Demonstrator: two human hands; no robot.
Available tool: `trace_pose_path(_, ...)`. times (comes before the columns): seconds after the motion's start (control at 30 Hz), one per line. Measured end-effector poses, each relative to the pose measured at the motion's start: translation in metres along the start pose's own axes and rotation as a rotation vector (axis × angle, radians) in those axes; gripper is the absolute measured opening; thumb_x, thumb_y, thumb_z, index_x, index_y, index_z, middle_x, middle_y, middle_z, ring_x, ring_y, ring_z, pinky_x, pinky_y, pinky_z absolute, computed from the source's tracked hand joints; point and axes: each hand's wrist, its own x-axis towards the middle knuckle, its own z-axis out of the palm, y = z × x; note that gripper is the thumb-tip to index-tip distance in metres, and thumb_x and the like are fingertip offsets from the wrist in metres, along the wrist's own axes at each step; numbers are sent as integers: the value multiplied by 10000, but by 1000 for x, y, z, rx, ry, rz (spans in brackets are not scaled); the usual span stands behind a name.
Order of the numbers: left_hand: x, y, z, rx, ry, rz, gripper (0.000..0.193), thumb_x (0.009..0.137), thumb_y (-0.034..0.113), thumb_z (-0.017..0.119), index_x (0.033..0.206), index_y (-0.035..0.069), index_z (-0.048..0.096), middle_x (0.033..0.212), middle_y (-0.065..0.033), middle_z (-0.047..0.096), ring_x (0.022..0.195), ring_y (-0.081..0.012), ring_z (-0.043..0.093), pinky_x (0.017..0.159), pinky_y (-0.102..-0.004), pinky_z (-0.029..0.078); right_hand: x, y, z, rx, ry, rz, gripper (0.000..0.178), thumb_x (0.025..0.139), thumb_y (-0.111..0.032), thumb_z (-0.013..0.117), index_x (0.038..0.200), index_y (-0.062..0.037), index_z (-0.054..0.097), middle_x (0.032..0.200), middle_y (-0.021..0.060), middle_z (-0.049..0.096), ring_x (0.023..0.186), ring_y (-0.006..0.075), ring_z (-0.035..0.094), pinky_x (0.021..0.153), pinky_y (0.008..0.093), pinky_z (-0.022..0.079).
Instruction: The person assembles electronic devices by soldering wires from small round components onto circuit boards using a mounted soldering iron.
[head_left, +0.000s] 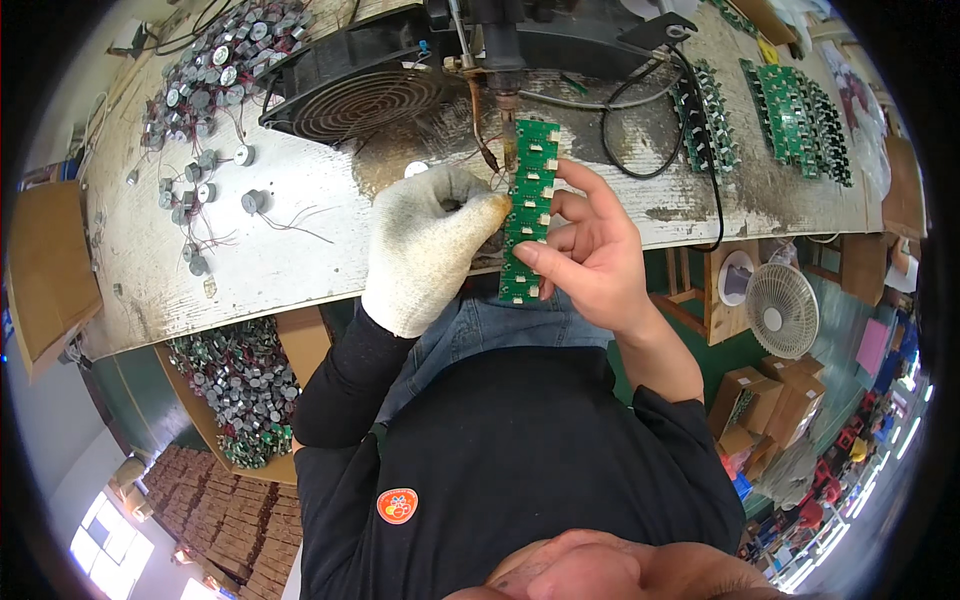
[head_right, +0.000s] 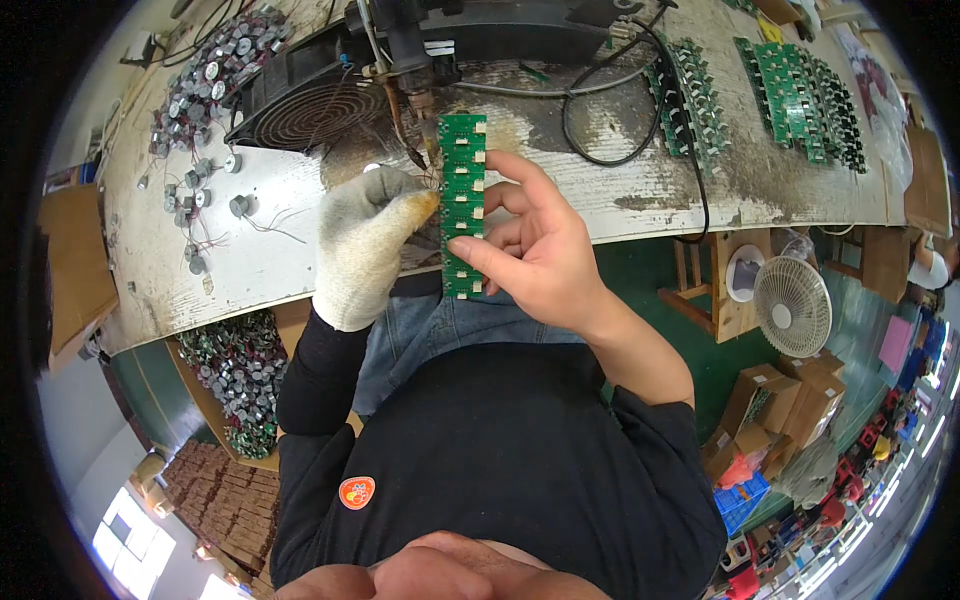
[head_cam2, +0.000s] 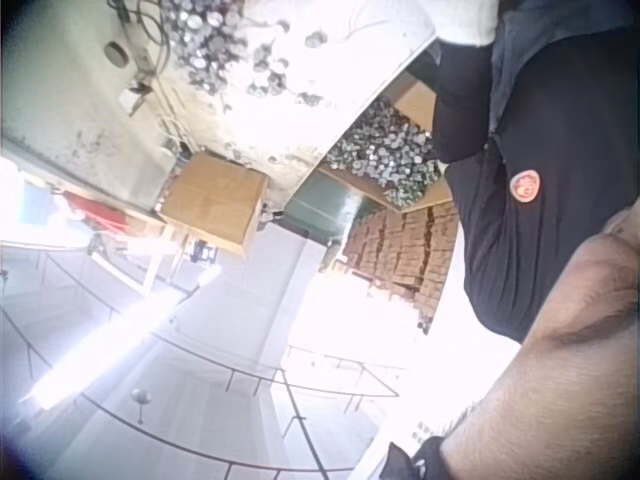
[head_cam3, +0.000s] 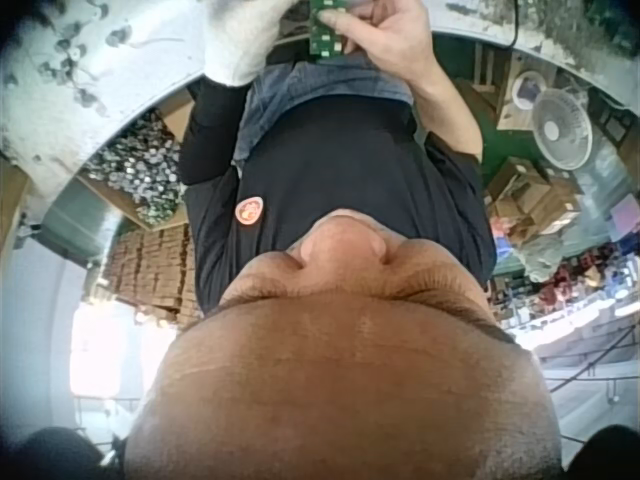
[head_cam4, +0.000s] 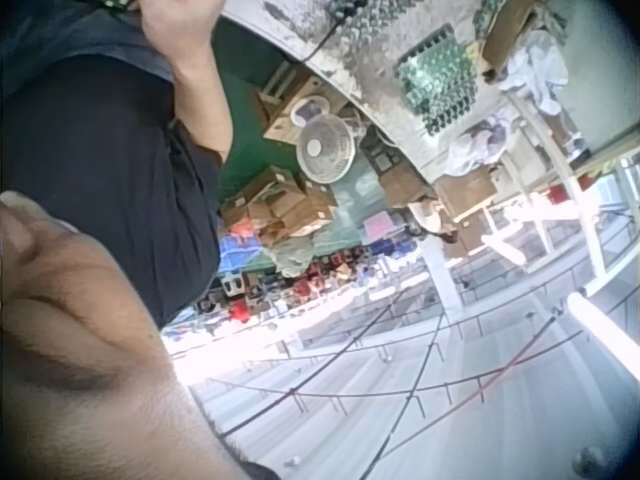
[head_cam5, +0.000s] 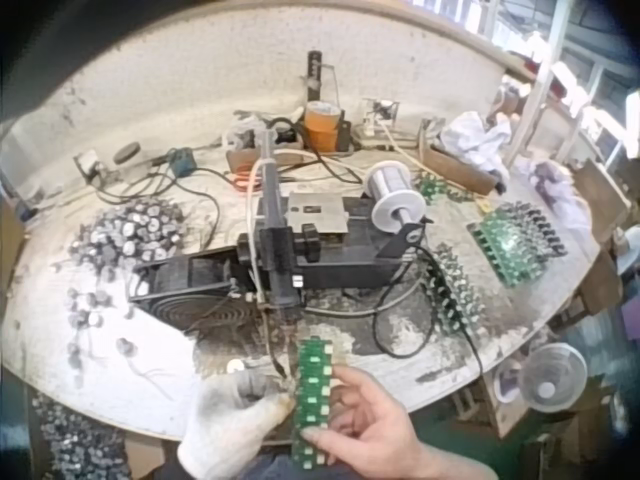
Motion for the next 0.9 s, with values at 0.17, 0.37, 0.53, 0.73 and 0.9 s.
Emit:
trace_pose_path(0.17,0,1,2,23,11,38,191,810,146,664,803,-46,666,688,-28,631,638,-62,544,565,-236,435,0,1,-1,-1,-5,2,684,823,76,650,1403,-23,302,1038,135,592,678,103,628,481,193,481)
trace_pose_path(0.37,3,-7,2,-16,-8,-65,190,810,145,665,795,-45,666,688,-35,637,632,-65,550,563,-239,438,0,5,-3,-17,11,5,674,824,69,652,1397,-20,309,1029,135,596,671,106,626,481,196,481)
trace_pose_path(0.53,0,-7,-5,75,-57,7,241,810,189,685,852,-47,659,708,-68,646,653,-76,565,581,-241,452,0,0,-2,-41,22,5,666,823,62,654,1391,-20,315,1022,133,596,658,103,621,476,196,476)
trace_pose_path(0.73,-21,-25,-32,646,123,562,486,669,40,733,1108,-10,528,1176,-208,497,1042,-341,552,881,-390,474,4,5,0,-51,82,14,673,826,38,665,1401,-2,318,1033,129,584,601,103,599,453,210,463)
trace_pose_path(0.9,-23,-13,-56,553,107,605,385,678,4,711,1037,18,573,1140,-182,555,1058,-352,565,906,-399,470,10,6,-9,-99,172,-23,677,848,46,629,1422,19,269,1118,161,580,619,97,600,458,193,466)
